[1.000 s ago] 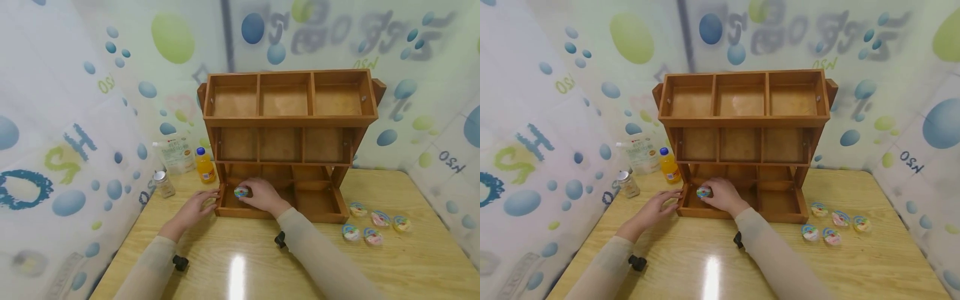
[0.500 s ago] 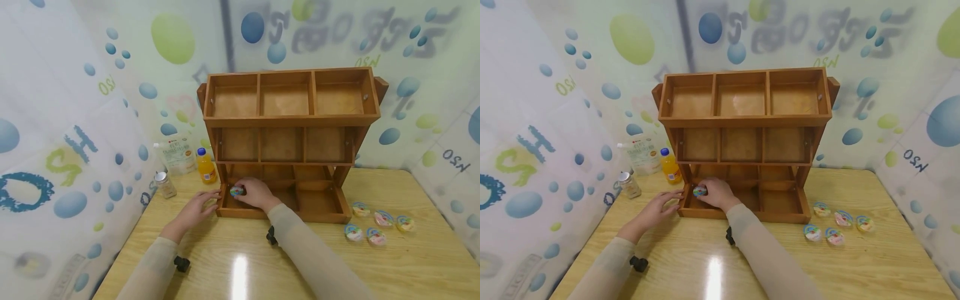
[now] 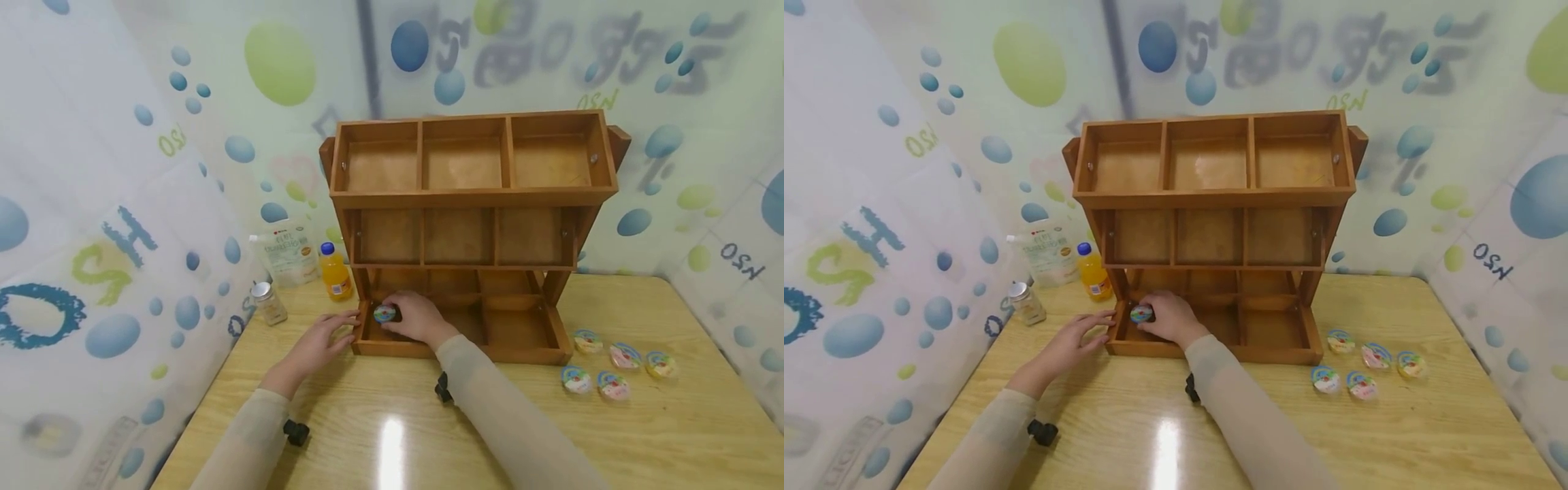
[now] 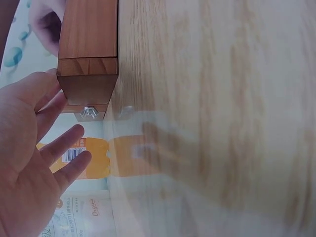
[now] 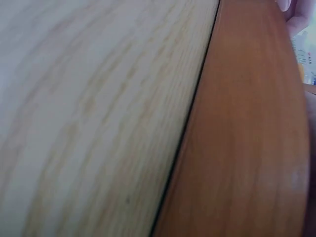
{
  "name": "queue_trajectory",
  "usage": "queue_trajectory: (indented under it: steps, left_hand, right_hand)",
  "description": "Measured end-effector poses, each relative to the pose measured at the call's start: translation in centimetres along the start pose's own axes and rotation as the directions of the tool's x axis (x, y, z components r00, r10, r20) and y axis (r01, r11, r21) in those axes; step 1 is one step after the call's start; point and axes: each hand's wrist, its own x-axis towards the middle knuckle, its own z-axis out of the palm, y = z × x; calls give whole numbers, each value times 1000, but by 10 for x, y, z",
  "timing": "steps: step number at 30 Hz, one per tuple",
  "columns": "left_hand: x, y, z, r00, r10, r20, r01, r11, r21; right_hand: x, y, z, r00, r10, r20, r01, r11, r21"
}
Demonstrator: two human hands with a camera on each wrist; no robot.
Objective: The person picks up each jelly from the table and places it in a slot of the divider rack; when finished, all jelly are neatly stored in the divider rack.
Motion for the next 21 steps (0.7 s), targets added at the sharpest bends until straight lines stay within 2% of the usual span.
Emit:
queue_trajectory:
  steps: [7, 14, 21]
  left_hand:
    - [0, -4, 2, 1000, 11, -3, -11, 1000, 2]
    - [-1, -4, 4, 999, 34, -26, -34, 999, -2]
    - [0, -2, 4, 1000, 15, -23, -15, 1000, -1]
  right_hand:
    - [-19, -2, -17, 1000, -12, -27, 12, 1000, -12]
    - [-51, 7, -38, 999, -12, -36, 9, 997, -74]
    - [-84, 19, -52, 997, 1, -72, -11, 990, -138]
